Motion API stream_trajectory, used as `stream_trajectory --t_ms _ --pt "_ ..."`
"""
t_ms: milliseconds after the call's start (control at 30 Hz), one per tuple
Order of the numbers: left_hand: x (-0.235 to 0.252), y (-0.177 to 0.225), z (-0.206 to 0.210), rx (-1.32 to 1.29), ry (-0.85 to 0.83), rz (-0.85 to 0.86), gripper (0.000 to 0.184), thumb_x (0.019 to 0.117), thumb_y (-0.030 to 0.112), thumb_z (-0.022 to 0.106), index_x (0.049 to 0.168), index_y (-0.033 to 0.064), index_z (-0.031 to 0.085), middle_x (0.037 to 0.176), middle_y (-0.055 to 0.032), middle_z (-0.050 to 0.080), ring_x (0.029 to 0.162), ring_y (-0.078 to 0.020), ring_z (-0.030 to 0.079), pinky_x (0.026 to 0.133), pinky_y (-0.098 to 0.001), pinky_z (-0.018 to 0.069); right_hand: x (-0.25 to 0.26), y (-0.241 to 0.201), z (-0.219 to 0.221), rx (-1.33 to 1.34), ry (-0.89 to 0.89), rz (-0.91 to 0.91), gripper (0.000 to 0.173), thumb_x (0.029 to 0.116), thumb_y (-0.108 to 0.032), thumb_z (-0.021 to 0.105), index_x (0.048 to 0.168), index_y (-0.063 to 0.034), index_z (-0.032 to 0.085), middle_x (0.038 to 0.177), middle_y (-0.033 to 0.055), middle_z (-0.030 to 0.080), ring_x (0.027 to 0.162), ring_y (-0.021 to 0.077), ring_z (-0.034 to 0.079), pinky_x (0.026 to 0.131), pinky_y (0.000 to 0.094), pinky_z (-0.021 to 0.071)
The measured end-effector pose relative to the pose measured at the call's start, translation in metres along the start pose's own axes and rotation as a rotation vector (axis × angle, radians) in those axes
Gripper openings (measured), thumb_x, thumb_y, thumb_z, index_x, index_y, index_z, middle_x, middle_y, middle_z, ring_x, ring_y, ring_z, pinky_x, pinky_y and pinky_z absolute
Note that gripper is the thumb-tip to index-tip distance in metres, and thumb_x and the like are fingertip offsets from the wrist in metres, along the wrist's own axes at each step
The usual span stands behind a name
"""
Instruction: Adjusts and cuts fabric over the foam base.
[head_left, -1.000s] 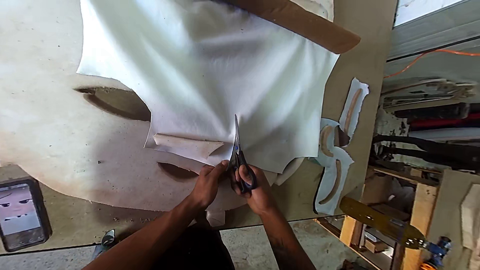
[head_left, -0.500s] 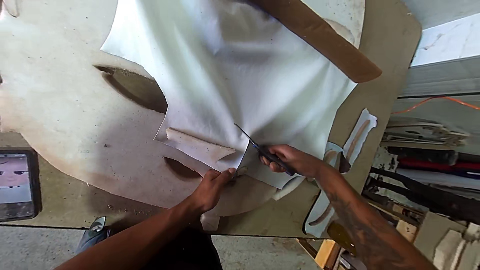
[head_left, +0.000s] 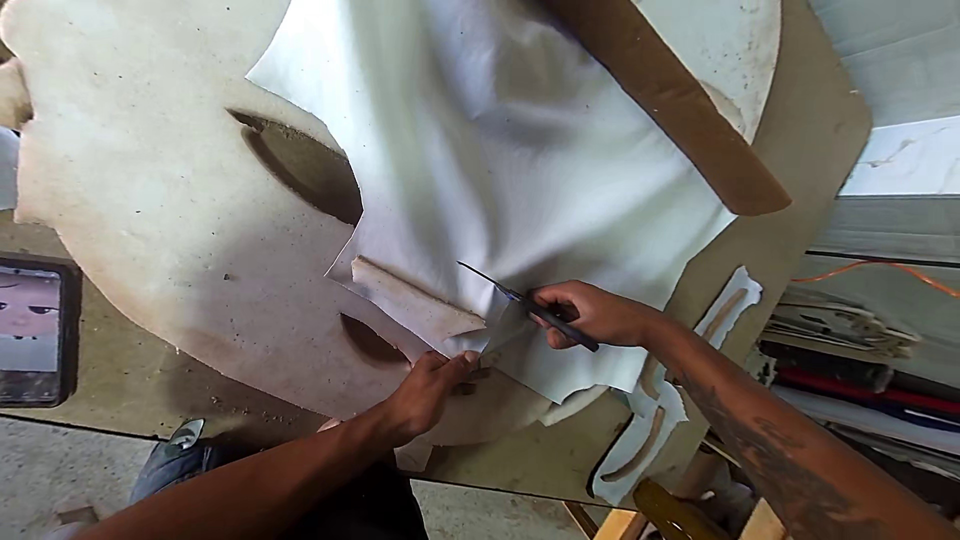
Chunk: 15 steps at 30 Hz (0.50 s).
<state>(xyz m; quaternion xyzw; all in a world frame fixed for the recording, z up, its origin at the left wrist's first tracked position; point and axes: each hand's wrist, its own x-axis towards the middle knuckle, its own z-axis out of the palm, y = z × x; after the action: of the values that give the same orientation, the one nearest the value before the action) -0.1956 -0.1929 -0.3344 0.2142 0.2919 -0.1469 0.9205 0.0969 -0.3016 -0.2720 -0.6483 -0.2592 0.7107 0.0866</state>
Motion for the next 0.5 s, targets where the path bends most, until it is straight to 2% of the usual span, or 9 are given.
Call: stream_trajectory --t_ms 67,233,367,500 --pt "0.0 0.0 0.0 0.003 -0.002 -0.013 0.036 0.1108 0.023 0.042 0.115 -0.0042 0.066 0.12 -0.0139 0.073 0.118 -0.0247 0.069 0.102 -0.0432 0.0573 0.006 -0.003 -0.001 -0.019 0.005 0.002 0.047 0.0737 -0.056 0.083 0.084 -0.0142 0.065 0.072 -0.0014 0.062 0.064 0.0078 0.059 0.057 0.023 0.0477" --pt "0.0 -0.001 -0.003 -0.003 0.0 -0.012 0.036 0.1109 0.024 0.043 0.115 -0.0038 0.066 0.12 -0.0128 0.073 0.117 -0.0239 0.07 0.1 -0.043 0.0581 0.004 -0.006 0.002 0.011 0.076 -0.001 0.038 0.0743 -0.045 0.087 0.073 -0.014 0.066 0.064 -0.001 0.061 0.055 0.0069 0.054 0.049 0.0224 0.0408" --pt "0.0 -0.001 -0.004 -0.006 -0.006 -0.004 0.036 0.111 0.024 0.043 0.116 -0.0032 0.066 0.119 -0.0122 0.073 0.115 -0.0231 0.07 0.1 -0.0427 0.0584 0.007 -0.017 0.0 0.012 0.06 -0.021 0.038 0.0734 -0.046 0.087 0.076 -0.0136 0.067 0.068 -0.0002 0.063 0.058 0.0075 0.057 0.051 0.0226 0.0437" --pt "0.0 -0.001 -0.002 -0.028 0.024 -0.019 0.034 0.1111 0.023 0.042 0.116 -0.0028 0.064 0.117 -0.0122 0.073 0.112 -0.0227 0.071 0.097 -0.0418 0.0599 0.022 -0.042 0.002 -0.058 0.036 -0.029 0.046 0.0723 -0.056 0.085 0.083 -0.0148 0.067 0.072 -0.0006 0.064 0.064 0.0094 0.061 0.056 0.0243 0.0505"
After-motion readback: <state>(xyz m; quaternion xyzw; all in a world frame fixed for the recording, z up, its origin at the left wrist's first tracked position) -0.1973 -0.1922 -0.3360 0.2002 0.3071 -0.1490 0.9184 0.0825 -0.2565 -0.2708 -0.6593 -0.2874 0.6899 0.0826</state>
